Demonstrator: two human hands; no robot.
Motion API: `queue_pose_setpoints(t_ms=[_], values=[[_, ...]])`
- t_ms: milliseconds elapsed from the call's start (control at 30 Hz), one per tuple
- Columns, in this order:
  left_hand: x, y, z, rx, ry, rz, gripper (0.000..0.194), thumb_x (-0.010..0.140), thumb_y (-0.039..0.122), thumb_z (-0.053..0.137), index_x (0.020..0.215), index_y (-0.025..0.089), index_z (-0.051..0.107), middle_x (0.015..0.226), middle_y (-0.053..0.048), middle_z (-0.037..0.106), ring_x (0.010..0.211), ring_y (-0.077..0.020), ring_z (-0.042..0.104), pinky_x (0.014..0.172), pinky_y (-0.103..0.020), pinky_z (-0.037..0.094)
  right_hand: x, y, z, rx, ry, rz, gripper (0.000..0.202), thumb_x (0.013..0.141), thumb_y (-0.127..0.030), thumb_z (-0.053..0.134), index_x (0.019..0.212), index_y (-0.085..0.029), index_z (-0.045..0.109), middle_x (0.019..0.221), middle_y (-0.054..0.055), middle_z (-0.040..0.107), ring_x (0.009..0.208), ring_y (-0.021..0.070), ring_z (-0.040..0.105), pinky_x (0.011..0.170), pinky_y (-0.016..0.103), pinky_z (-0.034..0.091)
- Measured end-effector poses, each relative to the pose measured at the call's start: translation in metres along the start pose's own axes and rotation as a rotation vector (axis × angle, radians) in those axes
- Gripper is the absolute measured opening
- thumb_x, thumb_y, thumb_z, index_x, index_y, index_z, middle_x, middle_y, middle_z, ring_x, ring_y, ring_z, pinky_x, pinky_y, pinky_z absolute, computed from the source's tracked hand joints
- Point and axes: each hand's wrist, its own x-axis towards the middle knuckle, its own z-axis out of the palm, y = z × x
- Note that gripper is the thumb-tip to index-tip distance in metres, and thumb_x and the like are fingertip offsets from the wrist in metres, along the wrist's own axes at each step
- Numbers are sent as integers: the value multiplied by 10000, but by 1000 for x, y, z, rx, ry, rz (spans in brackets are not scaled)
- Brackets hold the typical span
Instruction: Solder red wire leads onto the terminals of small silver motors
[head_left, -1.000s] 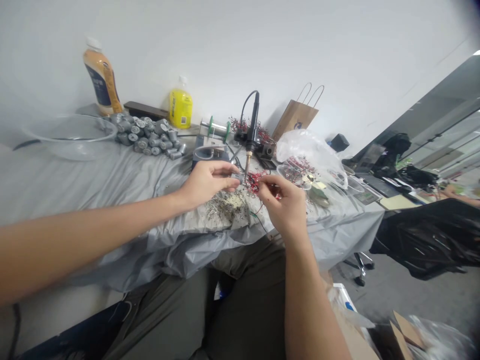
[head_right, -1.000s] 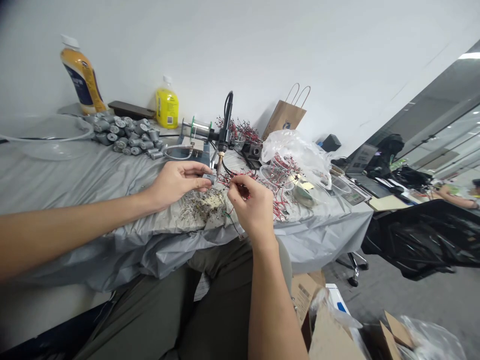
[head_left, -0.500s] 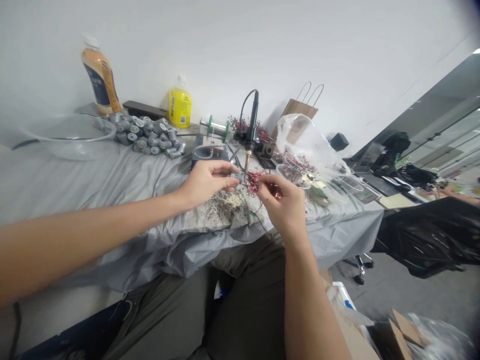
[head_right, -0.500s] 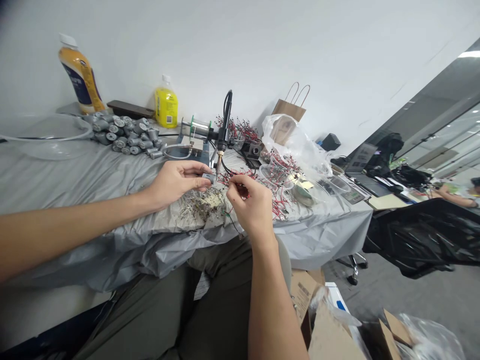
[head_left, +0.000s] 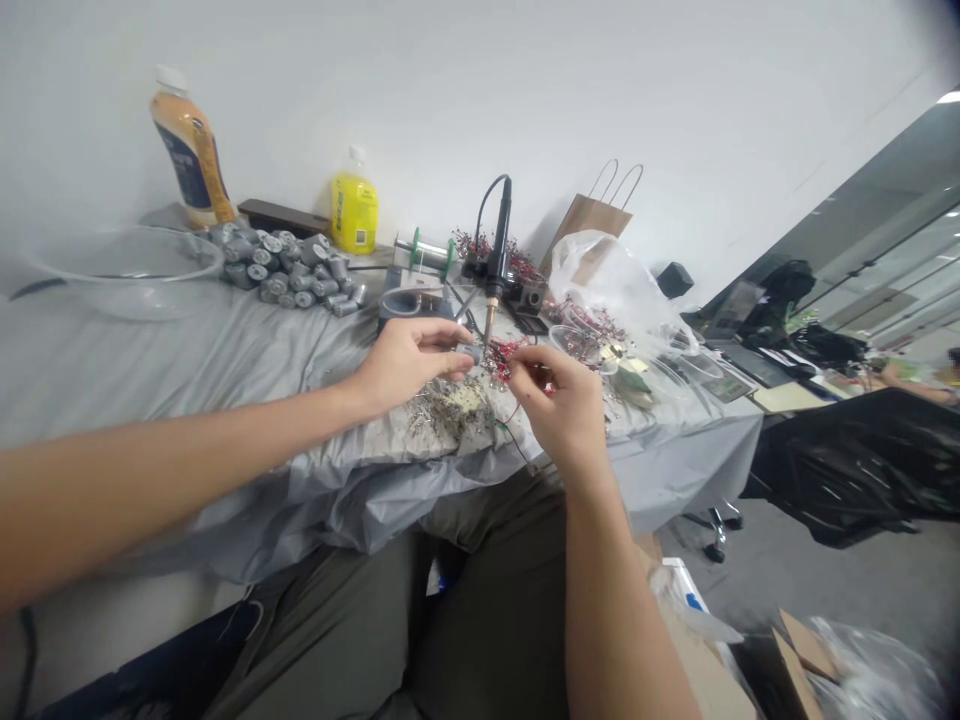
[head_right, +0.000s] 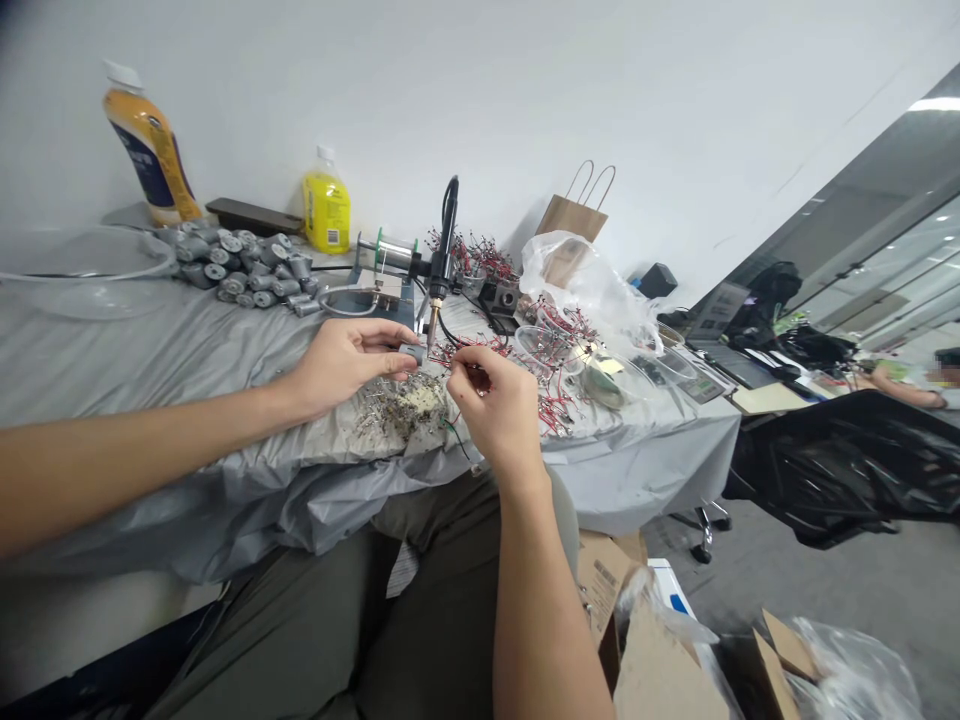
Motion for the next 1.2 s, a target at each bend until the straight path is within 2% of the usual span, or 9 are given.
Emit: queue_pose_setpoints(t_ms=[1200], values=[[0,0,-1,5,-9,2,384,717,313,968,1022,133,820,998,-71,805,874,-207,758,812,-363,704,1,-2,0,-22,-29,18,168,909,-305,643,866,-212,775,751,14,714,658,149,582,667,288,465]])
